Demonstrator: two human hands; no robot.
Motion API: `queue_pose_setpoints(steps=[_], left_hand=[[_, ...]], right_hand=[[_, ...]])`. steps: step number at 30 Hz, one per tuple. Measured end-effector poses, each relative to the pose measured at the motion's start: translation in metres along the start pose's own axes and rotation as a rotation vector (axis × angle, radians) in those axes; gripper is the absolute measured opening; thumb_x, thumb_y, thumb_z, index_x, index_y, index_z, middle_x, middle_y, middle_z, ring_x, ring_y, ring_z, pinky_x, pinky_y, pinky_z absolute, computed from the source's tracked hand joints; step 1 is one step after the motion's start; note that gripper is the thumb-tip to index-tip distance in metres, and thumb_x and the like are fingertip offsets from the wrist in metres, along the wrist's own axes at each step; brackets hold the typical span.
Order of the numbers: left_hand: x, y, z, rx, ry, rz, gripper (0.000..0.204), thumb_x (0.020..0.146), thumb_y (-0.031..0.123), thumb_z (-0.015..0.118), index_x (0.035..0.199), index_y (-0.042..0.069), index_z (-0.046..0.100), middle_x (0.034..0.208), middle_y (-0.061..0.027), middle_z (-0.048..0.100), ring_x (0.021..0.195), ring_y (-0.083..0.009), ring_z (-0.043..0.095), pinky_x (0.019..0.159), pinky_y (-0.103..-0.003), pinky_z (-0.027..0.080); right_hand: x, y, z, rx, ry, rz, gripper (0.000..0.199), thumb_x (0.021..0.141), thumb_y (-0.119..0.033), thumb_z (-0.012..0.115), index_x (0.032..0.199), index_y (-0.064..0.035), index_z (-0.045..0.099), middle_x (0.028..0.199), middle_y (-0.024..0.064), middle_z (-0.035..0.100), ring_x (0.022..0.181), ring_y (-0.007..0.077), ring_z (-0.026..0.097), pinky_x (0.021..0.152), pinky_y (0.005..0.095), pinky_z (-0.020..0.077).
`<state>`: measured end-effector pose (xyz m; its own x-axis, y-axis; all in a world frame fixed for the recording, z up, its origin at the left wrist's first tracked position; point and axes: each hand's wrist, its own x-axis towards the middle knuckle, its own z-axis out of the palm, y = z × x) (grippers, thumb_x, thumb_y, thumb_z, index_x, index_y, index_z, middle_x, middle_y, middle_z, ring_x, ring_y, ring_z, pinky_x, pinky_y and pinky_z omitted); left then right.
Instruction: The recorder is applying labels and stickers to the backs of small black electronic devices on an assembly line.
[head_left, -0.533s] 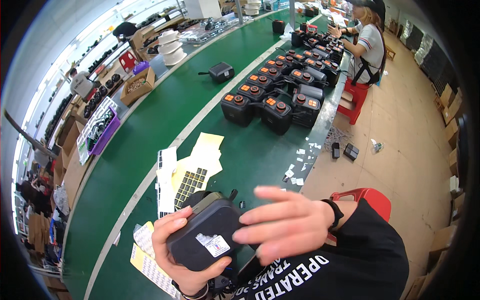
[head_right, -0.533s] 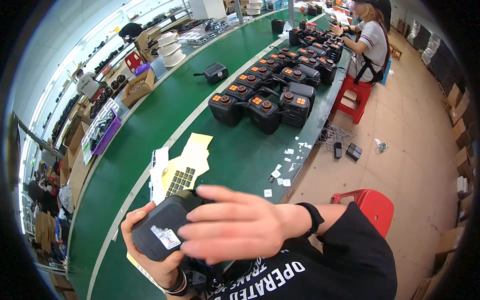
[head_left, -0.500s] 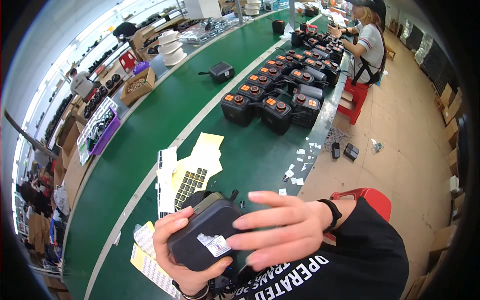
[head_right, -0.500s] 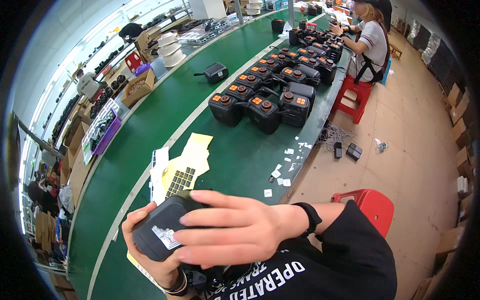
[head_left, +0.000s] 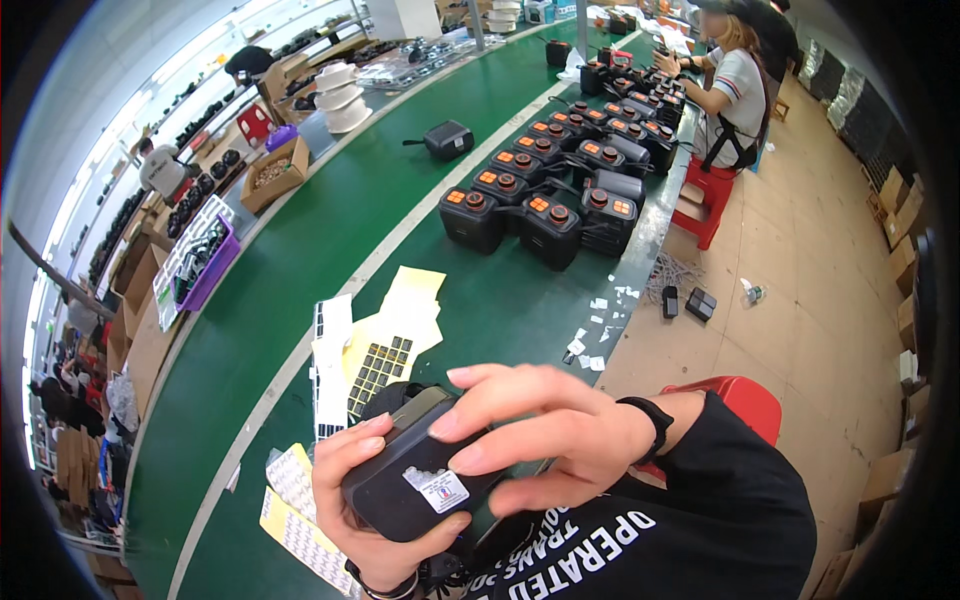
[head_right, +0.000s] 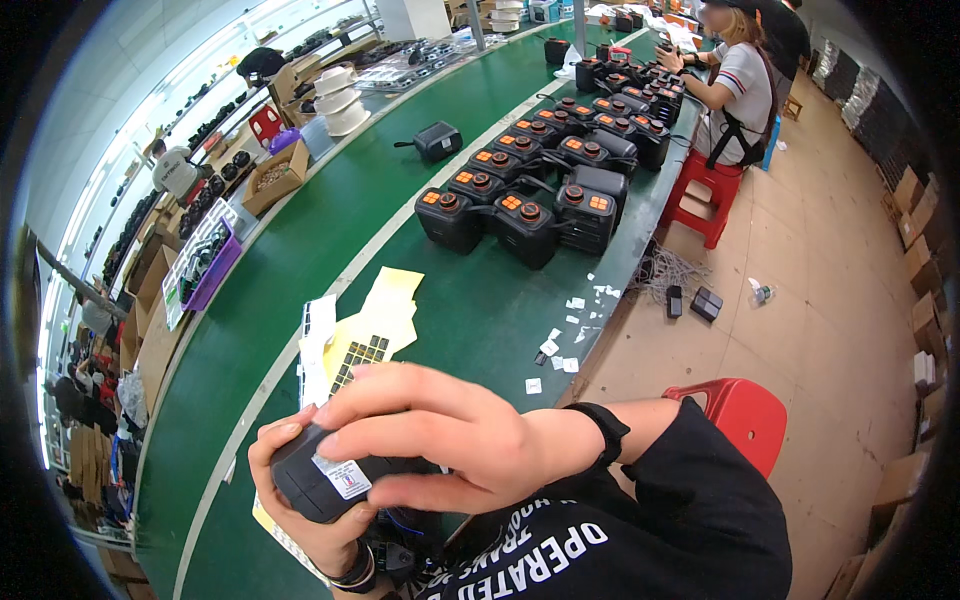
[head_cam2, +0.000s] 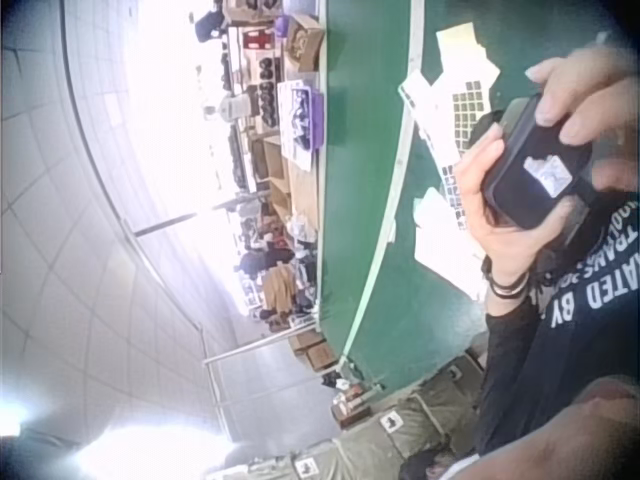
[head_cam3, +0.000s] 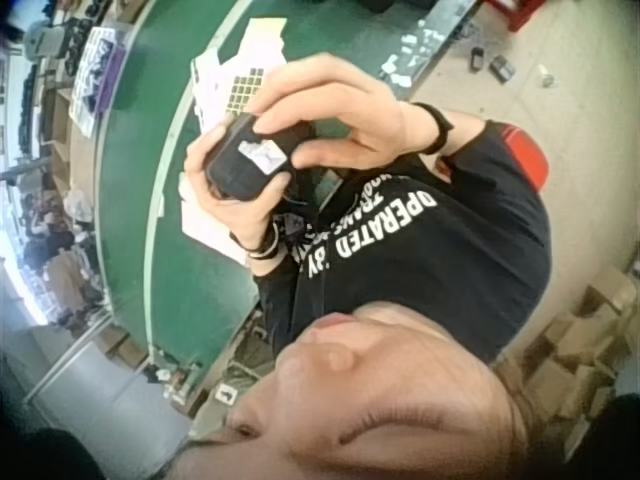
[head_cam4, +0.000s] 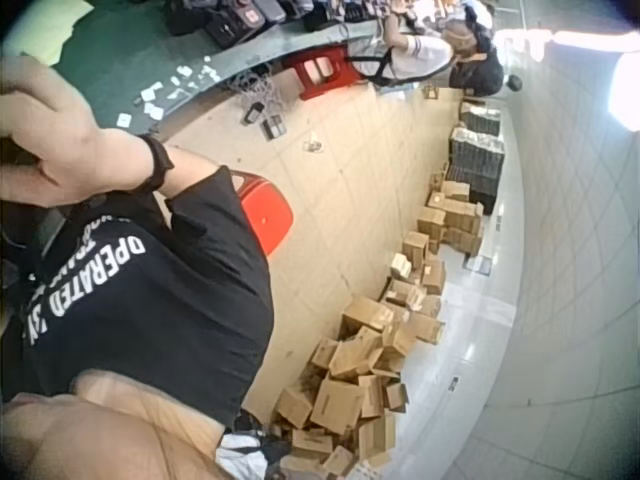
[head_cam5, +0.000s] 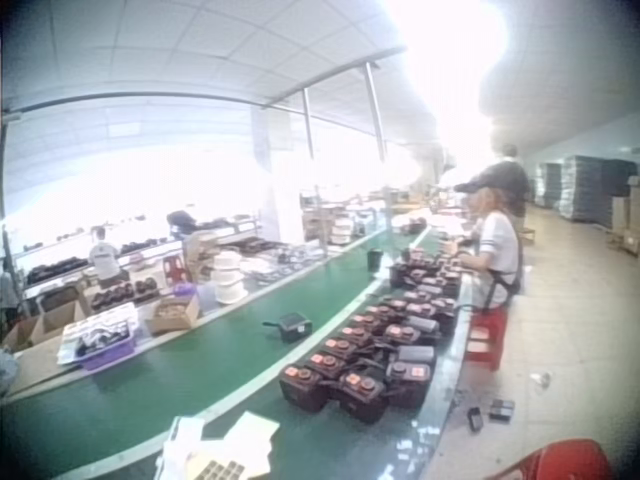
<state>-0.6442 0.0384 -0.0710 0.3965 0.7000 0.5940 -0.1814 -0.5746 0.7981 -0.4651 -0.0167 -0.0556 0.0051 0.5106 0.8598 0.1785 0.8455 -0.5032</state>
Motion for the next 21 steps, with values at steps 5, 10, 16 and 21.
queue_pose_setpoints(steps=[5,10,16,21], left_hand=[[-0.001,0.002,0.0,0.082,-0.021,-0.008,0.075,0.045,0.016,0.086,0.109,0.004,0.049,0.107,-0.0154,0.052,0.099,-0.0248,0.052,0.087,-0.036,0.043],[-0.002,0.0,0.003,0.229,0.006,0.06,0.074,0.046,0.019,0.086,0.108,0.004,0.049,0.105,-0.0151,0.053,0.098,-0.0246,0.053,0.087,-0.037,0.042],[-0.001,0.004,0.001,0.416,0.006,0.131,0.075,0.046,0.021,0.086,0.109,0.004,0.049,0.104,-0.0154,0.053,0.096,-0.0243,0.053,0.086,-0.036,0.042],[-0.001,0.008,0.0,0.514,-0.007,0.169,0.073,0.047,0.021,0.085,0.108,0.004,0.05,0.105,-0.0147,0.052,0.097,-0.0245,0.053,0.087,-0.036,0.041]], right_hand=[[0.009,-0.002,-0.006,-0.062,-0.165,-0.015,0.023,0.073,0.003,0.065,0.094,-0.0056,0.06,0.097,0.0047,0.06,0.09,0.0229,0.05,0.096,0.0456,0.0382],[0.009,0.0,0.004,-0.137,-0.16,-0.061,0.016,0.073,0.003,0.062,0.083,-0.0044,0.052,0.083,0.0038,0.051,0.078,0.0248,0.049,0.084,0.0409,0.0433],[0.008,0.001,0.001,-0.208,-0.201,-0.099,0.011,0.074,0.006,0.06,0.083,0.0003,0.059,0.091,0.0093,0.06,0.081,0.0252,0.055,0.092,0.0488,0.0424],[0.007,0.005,0.005,-0.241,-0.182,-0.161,0.008,0.075,0.0,0.055,0.081,-0.0019,0.049,0.083,0.0072,0.049,0.08,0.023,0.052,0.093,0.046,0.0427]])
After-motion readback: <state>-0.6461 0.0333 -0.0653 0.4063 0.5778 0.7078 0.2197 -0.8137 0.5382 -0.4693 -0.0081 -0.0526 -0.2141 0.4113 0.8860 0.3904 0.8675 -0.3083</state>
